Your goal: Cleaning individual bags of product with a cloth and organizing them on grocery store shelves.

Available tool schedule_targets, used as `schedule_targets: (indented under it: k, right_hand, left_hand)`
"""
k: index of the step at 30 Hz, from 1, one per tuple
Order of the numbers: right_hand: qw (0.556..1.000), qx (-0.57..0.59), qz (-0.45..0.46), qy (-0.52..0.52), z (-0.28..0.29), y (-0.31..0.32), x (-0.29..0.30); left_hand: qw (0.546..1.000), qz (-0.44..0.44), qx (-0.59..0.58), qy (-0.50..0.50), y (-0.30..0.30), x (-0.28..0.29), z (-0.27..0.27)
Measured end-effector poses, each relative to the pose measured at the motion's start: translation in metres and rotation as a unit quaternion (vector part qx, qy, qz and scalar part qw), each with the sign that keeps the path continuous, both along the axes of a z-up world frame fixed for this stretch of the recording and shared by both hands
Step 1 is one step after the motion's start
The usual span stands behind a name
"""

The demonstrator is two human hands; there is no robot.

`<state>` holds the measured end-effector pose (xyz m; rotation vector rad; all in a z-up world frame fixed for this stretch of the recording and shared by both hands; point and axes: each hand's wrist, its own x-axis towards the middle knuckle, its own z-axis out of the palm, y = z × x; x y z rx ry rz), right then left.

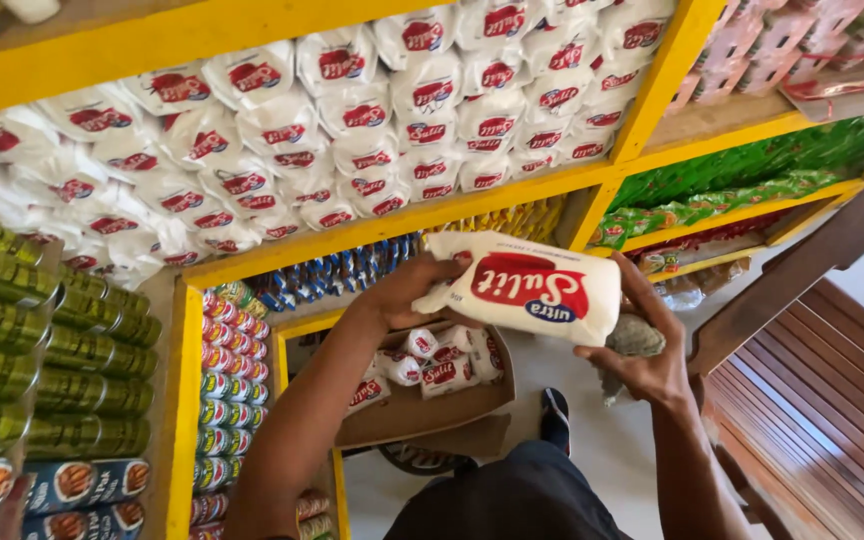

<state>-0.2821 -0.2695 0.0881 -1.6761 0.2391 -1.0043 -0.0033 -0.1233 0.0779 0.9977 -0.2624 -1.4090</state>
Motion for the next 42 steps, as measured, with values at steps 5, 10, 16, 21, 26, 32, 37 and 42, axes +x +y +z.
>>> schedule_targets:
  k: [5,10,16,21,26,32,37,42]
  right_hand:
    - [0.996,-0.032,-0.089,-0.006,-0.002,-0.039,-0.012]
    - [0.986,-0.005,-0.165,-0.028,0.012,-0.081,-0.030]
    - [0.942,-0.136,-0.278,-0.129,0.008,-0.135,-0.030]
    - [0.919,-0.162,-0.329,-0.144,0.006,-0.153,-0.021]
    - [0.919,-0.153,-0.332,-0.149,0.002,-0.167,-0.013]
    - [0.921,-0.134,-0.338,-0.138,0.001,-0.179,0.001]
    - [0.918,-0.152,-0.330,-0.161,0.011,-0.184,0.020]
    - [0.911,-0.158,-0.322,-0.204,0.016,-0.192,0.039]
  left_hand:
    - [0.975,-0.057,-0.013,-0.214,-0.052,-0.014,0.075]
    - [0.833,-0.044,-0.100,-0.543,-0.126,-0.004,0.099]
    - [0.401,0.107,-0.163,-0.895,-0.219,-0.020,0.118]
    - [0.194,0.091,-0.127,-0.968,-0.278,-0.018,0.123]
    - [0.169,0.104,-0.051,-0.979,-0.300,-0.021,0.124]
    - [0.115,0.151,0.063,-0.980,-0.322,-0.013,0.111]
    - [0.089,0.207,0.088,-0.970,-0.333,-0.013,0.104]
    - [0.103,0.231,0.000,-0.967,-0.335,-0.007,0.107]
